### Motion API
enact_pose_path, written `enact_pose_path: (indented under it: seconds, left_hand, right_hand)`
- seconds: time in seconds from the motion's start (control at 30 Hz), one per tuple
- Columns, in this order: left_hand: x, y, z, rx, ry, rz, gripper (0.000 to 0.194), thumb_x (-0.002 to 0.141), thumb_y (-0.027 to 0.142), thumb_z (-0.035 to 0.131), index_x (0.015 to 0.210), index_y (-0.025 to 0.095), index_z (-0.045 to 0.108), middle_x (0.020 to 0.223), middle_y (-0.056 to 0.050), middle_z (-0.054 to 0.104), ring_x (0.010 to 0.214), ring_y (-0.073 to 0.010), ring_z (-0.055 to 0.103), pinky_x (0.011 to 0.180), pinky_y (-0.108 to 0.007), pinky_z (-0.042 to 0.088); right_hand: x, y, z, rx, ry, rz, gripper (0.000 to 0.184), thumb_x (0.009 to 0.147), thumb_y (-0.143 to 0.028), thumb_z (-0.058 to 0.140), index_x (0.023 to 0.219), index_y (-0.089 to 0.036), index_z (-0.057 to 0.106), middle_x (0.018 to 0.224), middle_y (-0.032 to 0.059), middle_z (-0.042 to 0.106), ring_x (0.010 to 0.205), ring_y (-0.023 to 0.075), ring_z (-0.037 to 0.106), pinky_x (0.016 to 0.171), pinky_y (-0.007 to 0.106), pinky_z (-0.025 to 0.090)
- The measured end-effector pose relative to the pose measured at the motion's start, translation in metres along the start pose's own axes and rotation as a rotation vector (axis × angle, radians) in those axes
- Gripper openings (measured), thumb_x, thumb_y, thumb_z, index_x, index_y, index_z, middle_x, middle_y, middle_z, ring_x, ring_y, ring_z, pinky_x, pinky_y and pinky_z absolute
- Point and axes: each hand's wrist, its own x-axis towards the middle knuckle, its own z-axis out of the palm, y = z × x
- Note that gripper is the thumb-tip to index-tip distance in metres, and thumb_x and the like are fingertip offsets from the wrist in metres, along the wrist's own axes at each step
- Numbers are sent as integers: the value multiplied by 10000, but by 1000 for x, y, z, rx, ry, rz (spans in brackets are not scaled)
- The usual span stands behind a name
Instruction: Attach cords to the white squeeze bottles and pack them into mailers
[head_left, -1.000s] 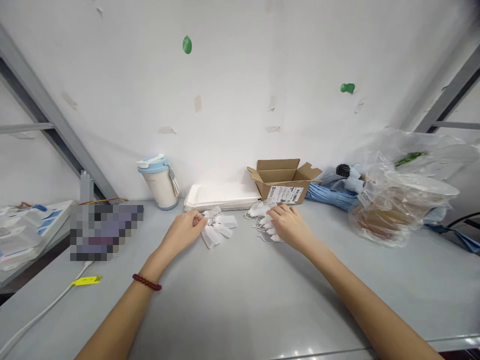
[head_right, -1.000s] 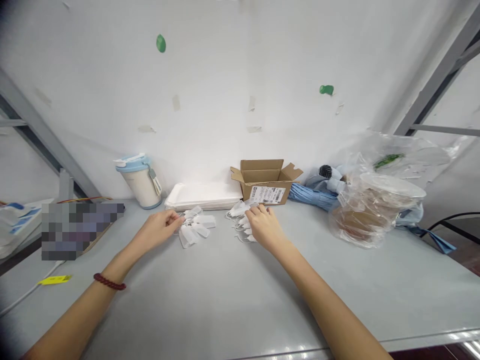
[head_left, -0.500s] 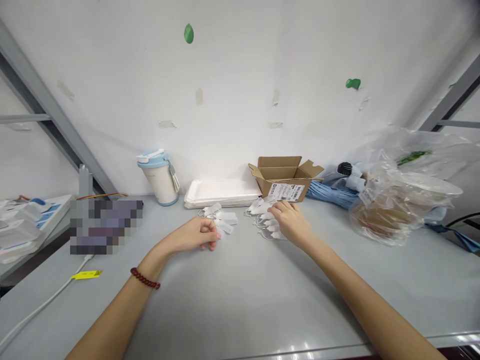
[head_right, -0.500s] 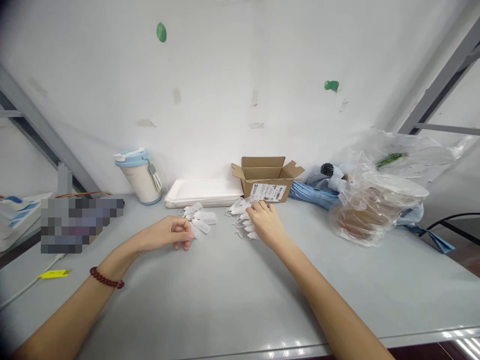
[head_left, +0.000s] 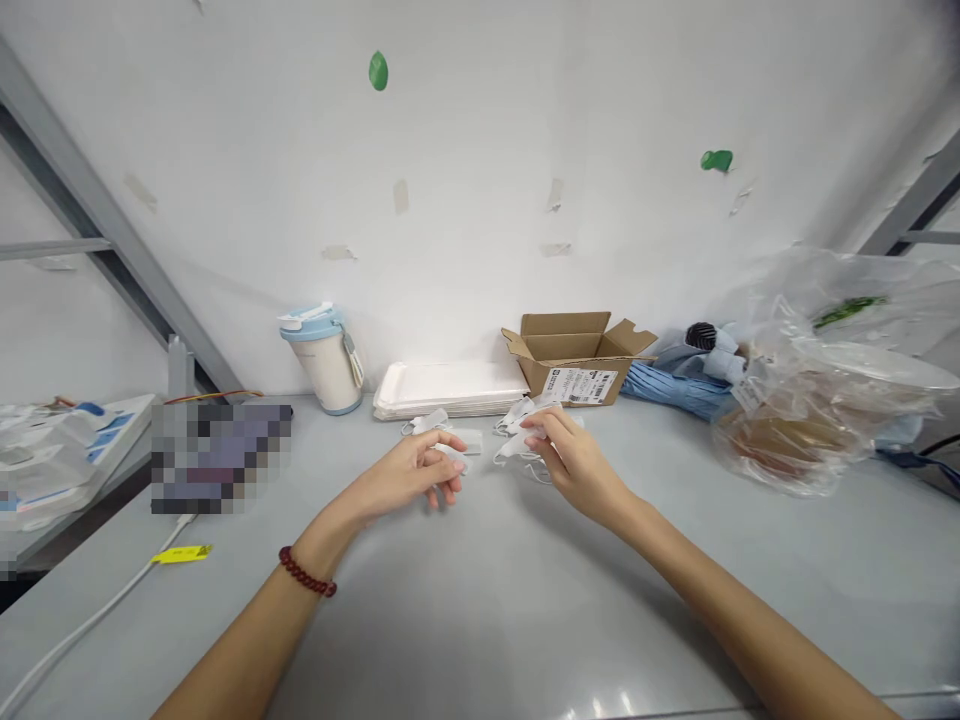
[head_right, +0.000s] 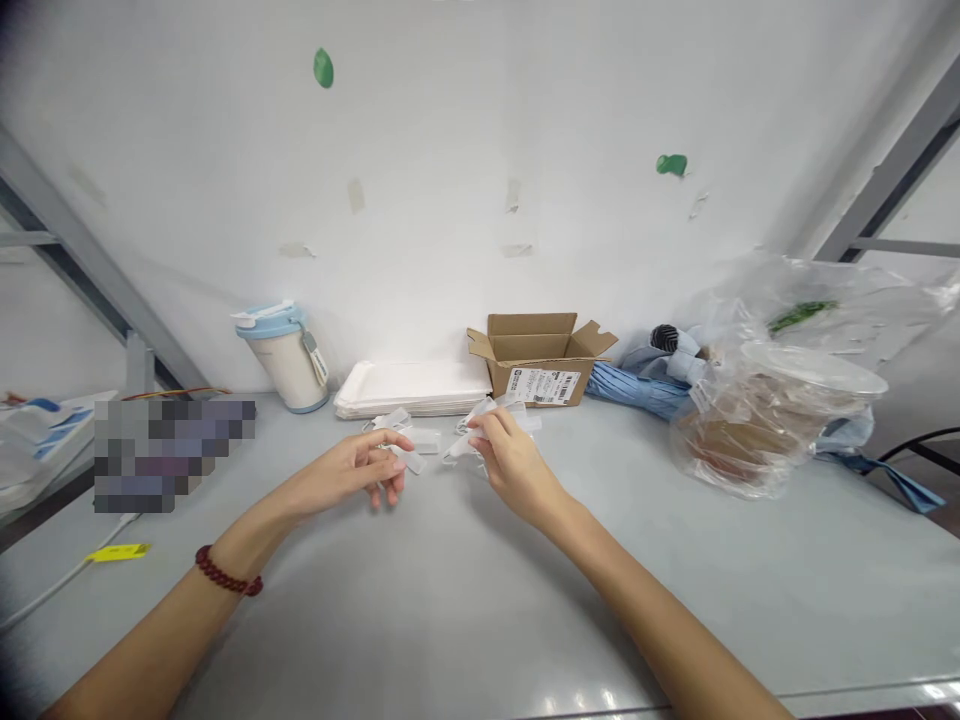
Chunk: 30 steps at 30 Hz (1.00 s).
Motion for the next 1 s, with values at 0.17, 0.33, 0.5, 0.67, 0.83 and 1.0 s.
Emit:
enact_pose_path:
  seconds: [0.17,0.33,0.5,0.67,0.83,1.0]
  left_hand:
    - [5,-6,15,-5,-66,5,436,800,427,556,1139,157,509,738,-26,634,615,-149,617,559,-267,491]
    - [7,-10,21,16,-70,28,301,806,438,538,860,148,601,699,-29,627,560,-127,590,516,-243,469]
    - [6,-7,20,-5,-37,41,282,822,425,523,822,153,596,682,-12,612,536,-113,577,512,-240,465]
    - [6,-7,21,-17,-41,19,254,798,406,568,785,152,569,661,-2,603,535,-109,572,519,-240,458]
    - [8,-9,21,-76,38,44,275,804,434,551,789,160,531,678,5,593,519,-102,563,485,-233,439]
    - [9,-7,21,-37,45,73,277,820,430,534,780,156,527,683,3,586,537,-102,566,495,-230,439]
  right_hand:
    - [-3,-5,3,63,69,0,141,921,-234,391,1002,-198,501,882,69,590,698,151,561,644,281,445]
    - [-4,-9,3,71,121,-13,121,922,-251,407,990,-209,498,834,51,594,687,148,556,643,275,440]
    - [-5,-9,3,86,128,-2,121,925,-260,411,978,-201,502,773,33,590,675,143,572,627,259,434]
    - [-5,-12,2,109,144,37,108,918,-261,423,967,-205,501,767,29,599,663,137,591,601,244,444]
    - [-5,-15,2,178,145,86,113,917,-263,417,947,-201,506,796,34,610,641,128,619,551,223,450]
    - [-4,-13,0,167,151,71,122,911,-277,442,964,-194,513,734,26,627,631,141,621,549,242,454]
